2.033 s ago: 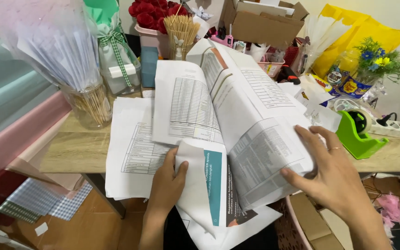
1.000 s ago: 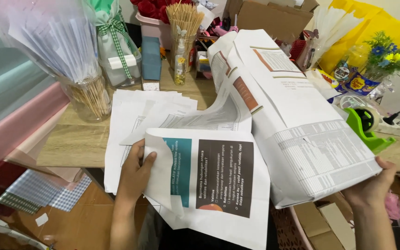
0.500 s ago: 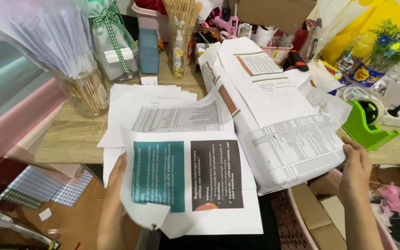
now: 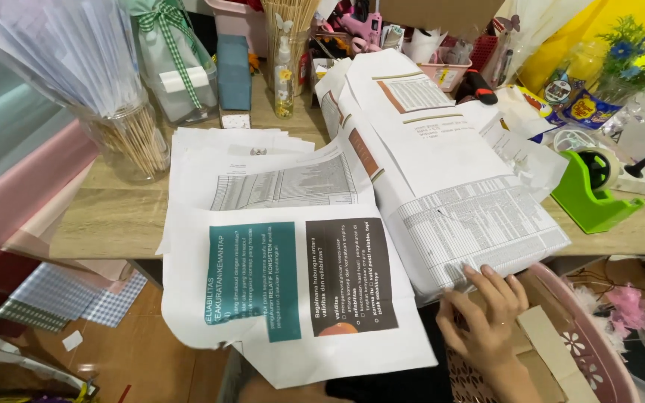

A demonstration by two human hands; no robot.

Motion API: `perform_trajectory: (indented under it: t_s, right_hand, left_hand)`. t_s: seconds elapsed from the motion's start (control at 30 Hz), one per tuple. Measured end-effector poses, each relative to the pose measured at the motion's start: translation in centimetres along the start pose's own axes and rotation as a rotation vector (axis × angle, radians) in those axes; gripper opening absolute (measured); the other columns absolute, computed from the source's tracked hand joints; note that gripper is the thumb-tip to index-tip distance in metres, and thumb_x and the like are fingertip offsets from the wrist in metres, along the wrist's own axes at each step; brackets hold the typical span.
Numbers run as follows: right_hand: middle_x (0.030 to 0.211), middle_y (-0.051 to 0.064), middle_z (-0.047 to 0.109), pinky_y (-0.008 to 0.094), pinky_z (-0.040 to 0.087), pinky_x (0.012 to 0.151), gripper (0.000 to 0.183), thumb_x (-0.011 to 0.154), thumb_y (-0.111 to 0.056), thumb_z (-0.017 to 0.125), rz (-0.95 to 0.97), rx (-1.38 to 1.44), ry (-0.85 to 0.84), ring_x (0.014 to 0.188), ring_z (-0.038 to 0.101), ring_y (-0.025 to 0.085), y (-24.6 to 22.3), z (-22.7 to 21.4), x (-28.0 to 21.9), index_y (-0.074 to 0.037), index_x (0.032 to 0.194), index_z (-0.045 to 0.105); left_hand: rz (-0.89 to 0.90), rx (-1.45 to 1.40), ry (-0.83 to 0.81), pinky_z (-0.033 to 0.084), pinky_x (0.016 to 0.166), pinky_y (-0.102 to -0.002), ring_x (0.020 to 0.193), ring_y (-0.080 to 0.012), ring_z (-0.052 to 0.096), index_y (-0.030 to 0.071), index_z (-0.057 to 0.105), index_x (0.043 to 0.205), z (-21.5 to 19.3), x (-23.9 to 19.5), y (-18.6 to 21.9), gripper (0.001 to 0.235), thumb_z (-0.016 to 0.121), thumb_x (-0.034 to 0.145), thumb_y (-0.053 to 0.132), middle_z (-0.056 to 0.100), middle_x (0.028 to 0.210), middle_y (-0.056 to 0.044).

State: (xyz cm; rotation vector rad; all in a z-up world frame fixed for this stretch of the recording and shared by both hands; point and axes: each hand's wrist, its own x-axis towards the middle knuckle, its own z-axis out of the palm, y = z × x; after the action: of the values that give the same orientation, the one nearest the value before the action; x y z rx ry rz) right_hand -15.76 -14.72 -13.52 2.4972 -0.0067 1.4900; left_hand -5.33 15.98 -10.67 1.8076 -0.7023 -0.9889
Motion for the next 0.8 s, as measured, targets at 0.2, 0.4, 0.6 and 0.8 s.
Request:
perform_trajectory:
  t_s: [0.2,0.4,0.6,0.8]
  right_hand:
    - [0.144,0.016,0.052,0.057,0.019,0.124,0.044,0.084,-0.023,0.079,0.021,0.005,-0.026,0.139,0.044,0.037,-1.1,1.5,0.8,-0.017,0.122,0.059]
    - [0.142,0.014,0.053,0.053,0.010,0.120,0.033,0.087,-0.029,0.082,0.116,-0.044,-0.095,0.139,0.040,0.035,-2.7,2.4,2.7,-0.023,0.116,0.067]
    - [0.138,0.015,0.057,0.055,0.016,0.118,0.026,0.088,-0.023,0.078,0.121,-0.105,-0.077,0.133,0.048,0.036,-3.0,2.7,2.6,-0.024,0.112,0.069]
    - [0.135,0.016,0.059,0.055,0.013,0.121,0.025,0.088,-0.019,0.082,0.100,-0.115,-0.005,0.132,0.049,0.036,-2.9,3.4,2.5,-0.023,0.110,0.069]
  left_hand:
    - [0.271,-0.142,-0.025,0.046,0.104,-0.024,0.111,-0.0118,0.068,0.014,0.071,0.114,-0.9,6.5,2.9,0.041,0.038,0.102,0.033,0.074,0.113,0.001]
    - [0.088,-0.472,0.364,0.042,0.106,-0.033,0.116,-0.0206,0.066,0.007,0.077,0.081,-2.0,8.0,1.0,0.040,0.052,0.094,0.034,0.076,0.111,-0.007]
    - [0.238,-0.561,0.386,0.045,0.077,-0.036,0.079,-0.0147,0.056,0.010,0.058,0.070,-3.8,8.2,1.1,0.032,0.054,0.098,0.024,0.056,0.075,0.000]
    - [0.272,-0.521,0.349,0.032,0.053,-0.034,0.052,-0.0108,0.040,0.016,0.032,0.058,-5.3,7.9,1.4,0.048,0.052,0.102,0.022,0.038,0.056,0.005]
